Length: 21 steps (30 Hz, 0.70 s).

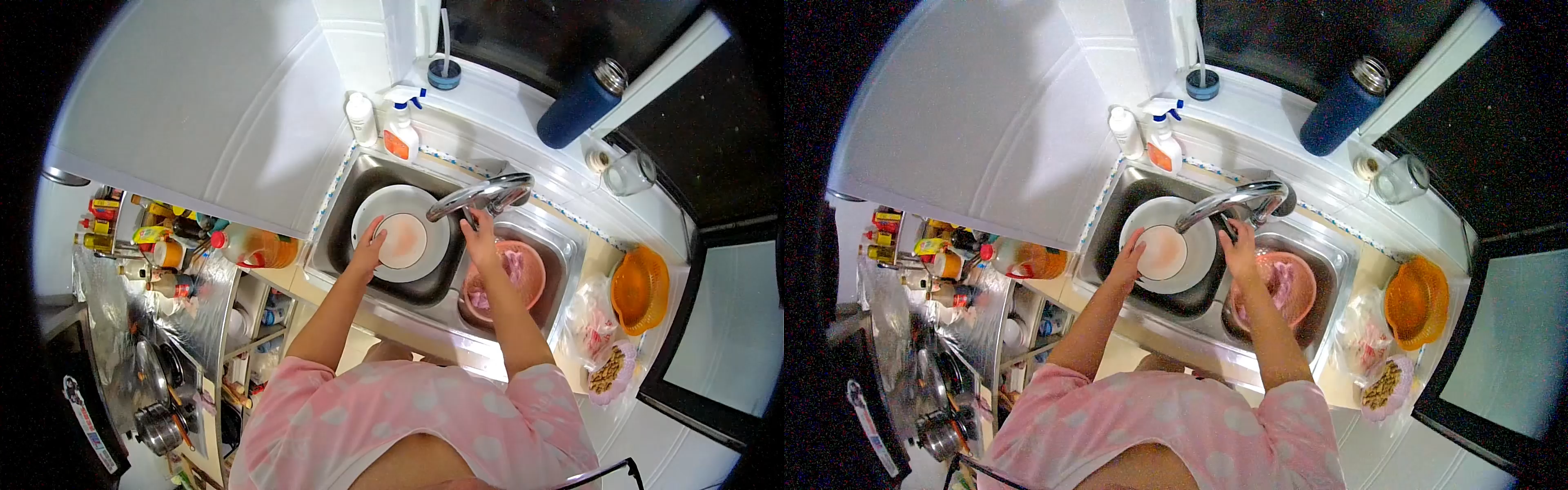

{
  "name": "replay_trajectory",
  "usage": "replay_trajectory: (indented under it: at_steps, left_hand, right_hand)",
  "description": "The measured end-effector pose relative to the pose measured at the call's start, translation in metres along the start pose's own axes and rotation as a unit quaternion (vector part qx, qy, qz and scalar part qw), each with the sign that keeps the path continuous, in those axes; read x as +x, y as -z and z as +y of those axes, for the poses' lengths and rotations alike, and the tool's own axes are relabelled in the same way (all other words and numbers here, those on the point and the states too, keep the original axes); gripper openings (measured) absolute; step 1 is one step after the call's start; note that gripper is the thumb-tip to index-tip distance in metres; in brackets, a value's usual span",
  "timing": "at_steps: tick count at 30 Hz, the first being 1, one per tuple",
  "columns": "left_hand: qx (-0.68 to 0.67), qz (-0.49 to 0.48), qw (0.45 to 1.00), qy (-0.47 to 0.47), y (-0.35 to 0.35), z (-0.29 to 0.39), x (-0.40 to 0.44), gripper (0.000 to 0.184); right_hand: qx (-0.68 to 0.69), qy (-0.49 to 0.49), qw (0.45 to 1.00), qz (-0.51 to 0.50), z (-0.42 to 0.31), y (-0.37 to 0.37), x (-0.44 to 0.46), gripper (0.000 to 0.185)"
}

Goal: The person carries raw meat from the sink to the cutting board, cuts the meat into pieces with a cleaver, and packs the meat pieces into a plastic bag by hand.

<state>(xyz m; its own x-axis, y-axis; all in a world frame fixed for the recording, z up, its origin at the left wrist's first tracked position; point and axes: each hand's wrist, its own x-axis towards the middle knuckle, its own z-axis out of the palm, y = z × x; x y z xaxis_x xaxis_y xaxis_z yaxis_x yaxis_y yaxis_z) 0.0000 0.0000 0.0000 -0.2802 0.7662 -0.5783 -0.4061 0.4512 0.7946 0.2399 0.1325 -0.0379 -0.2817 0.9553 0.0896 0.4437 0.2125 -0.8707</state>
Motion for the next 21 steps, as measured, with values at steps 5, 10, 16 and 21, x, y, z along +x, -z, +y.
replay_trajectory:
  at_steps: [5, 10, 16, 21]
  left_hand:
    - [0.080, -0.029, 0.991, -0.108, 0.005, -0.068, 0.023, 0.045]
    - [0.402, -0.014, 0.872, -0.279, -0.027, -0.089, -0.020, 0.066]
    - [0.547, -0.055, 0.746, -0.377, -0.038, -0.103, -0.060, 0.083]
    - [0.553, -0.024, 0.703, -0.447, -0.053, -0.096, -0.078, 0.080]
  right_hand:
    - [0.022, -0.026, 0.999, 0.025, -0.001, 0.020, -0.049, 0.034]
    - [0.016, -0.036, 0.999, 0.014, 0.001, 0.039, -0.093, 0.030]
    - [0.034, -0.037, 0.999, 0.010, 0.017, 0.053, -0.122, 0.030]
    - [-0.023, 0.021, 0.999, 0.024, 0.019, 0.080, -0.133, 0.030]
